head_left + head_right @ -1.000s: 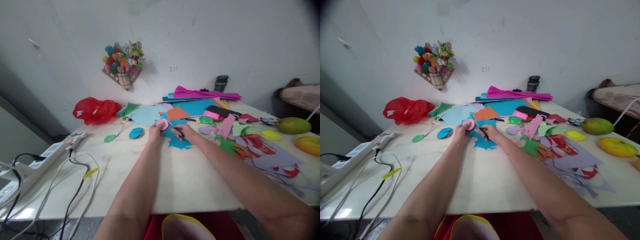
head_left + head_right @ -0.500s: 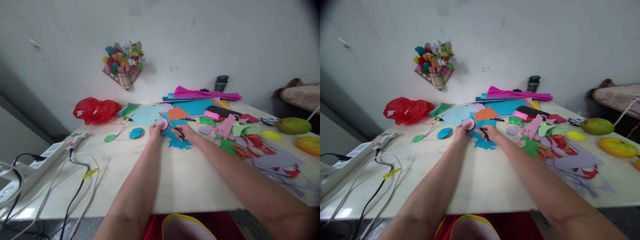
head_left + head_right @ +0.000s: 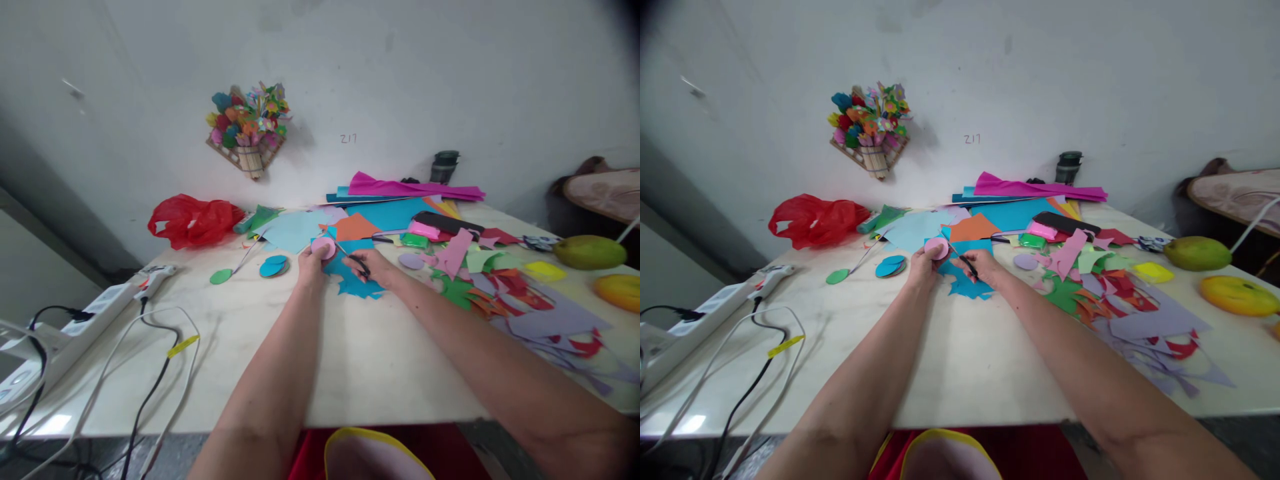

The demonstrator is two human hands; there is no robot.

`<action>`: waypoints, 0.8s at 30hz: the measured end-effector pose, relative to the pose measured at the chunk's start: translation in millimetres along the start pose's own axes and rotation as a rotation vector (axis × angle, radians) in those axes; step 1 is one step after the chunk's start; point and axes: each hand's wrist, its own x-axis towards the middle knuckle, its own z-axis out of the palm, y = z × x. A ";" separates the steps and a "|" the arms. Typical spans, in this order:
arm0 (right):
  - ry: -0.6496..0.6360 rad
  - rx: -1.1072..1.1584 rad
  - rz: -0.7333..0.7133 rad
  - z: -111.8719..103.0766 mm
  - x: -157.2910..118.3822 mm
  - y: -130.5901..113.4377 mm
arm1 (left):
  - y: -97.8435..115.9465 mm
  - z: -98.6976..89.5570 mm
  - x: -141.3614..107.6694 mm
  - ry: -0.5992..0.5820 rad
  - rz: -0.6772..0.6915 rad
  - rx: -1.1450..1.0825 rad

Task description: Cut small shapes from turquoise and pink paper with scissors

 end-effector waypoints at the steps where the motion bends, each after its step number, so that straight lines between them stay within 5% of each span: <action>1: -0.001 -0.001 0.000 0.2 0.0 0.1 | 0.1 0.0 -0.2 0.000 0.001 0.003; 24: 0.017 -0.001 0.031 3.4 -1.0 -3.9 | 2.4 0.7 0.9 0.039 -0.017 0.000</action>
